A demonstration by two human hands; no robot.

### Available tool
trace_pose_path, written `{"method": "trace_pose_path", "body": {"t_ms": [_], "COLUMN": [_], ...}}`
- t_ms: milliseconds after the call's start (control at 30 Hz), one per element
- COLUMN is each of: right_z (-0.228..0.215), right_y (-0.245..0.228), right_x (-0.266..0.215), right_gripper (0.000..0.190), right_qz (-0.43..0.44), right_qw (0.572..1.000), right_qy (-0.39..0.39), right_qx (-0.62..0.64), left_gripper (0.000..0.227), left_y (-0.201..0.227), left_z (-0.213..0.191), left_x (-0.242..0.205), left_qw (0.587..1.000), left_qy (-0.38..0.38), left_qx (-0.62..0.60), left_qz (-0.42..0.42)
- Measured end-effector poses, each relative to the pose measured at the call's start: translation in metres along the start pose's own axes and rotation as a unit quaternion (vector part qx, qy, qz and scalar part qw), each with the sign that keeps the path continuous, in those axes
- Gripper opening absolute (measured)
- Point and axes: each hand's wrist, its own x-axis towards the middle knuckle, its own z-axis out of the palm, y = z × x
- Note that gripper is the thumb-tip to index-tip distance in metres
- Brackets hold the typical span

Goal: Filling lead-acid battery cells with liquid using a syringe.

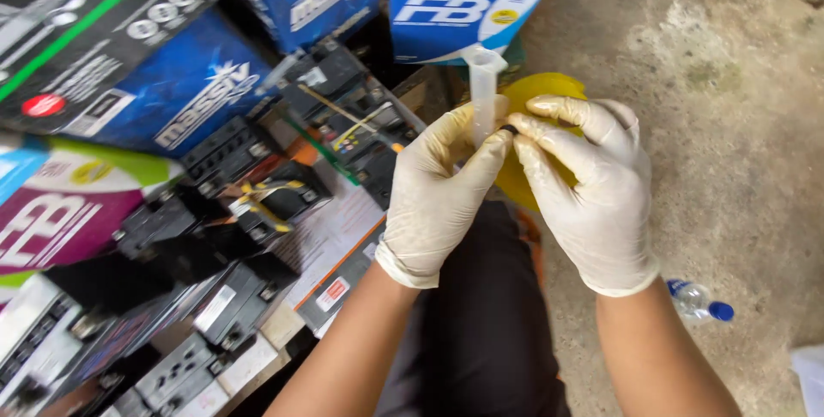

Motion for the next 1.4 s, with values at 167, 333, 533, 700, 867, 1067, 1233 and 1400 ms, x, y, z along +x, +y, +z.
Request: {"method": "trace_pose_path", "body": {"t_ms": [167,333,533,700,867,1067,1233,1400], "right_z": [0.01,0.048,0.127,0.183,0.255,0.29,0.267,0.188], "right_y": [-0.046,-0.086,-0.117,-0.122,-0.118,-0.086,-0.091,-0.131], "right_x": [0.016,0.013,-0.019,-0.03,-0.052,-0.086,-0.077,-0.034], "right_gripper": [0.021,0.022,0.029,0.026,0.021,0.017,0.02,0.022], "right_qz": [-0.038,-0.098,-0.158,-0.082,-0.134,-0.368,-0.373,-0.182], "right_qw": [0.994,0.976,0.89,0.843,0.87,0.857,0.887,0.862], "right_qy": [-0.087,-0.184,-0.426,-0.521,-0.45,-0.305,-0.211,-0.471], "right_qx": [0.057,0.055,-0.053,-0.102,-0.15,-0.194,-0.17,0.048], "left_gripper": [0.032,0.031,0.034,0.033,0.032,0.031,0.033,0.029], "left_y": [0.042,0.044,0.016,-0.009,-0.02,-0.029,-0.034,-0.023], "left_z": [-0.058,-0.122,-0.173,-0.188,-0.191,-0.197,-0.198,-0.194], "left_x": [-0.038,-0.094,-0.163,-0.202,-0.214,-0.22,-0.219,-0.218], "left_qw": [0.991,0.972,0.946,0.931,0.93,0.929,0.932,0.928], "left_qy": [0.091,0.197,0.277,0.314,0.314,0.317,0.322,0.337], "left_qx": [-0.044,-0.074,-0.106,-0.096,-0.044,-0.072,-0.081,-0.123], "left_qz": [-0.083,-0.108,-0.131,-0.16,-0.188,-0.176,-0.142,-0.1]}}
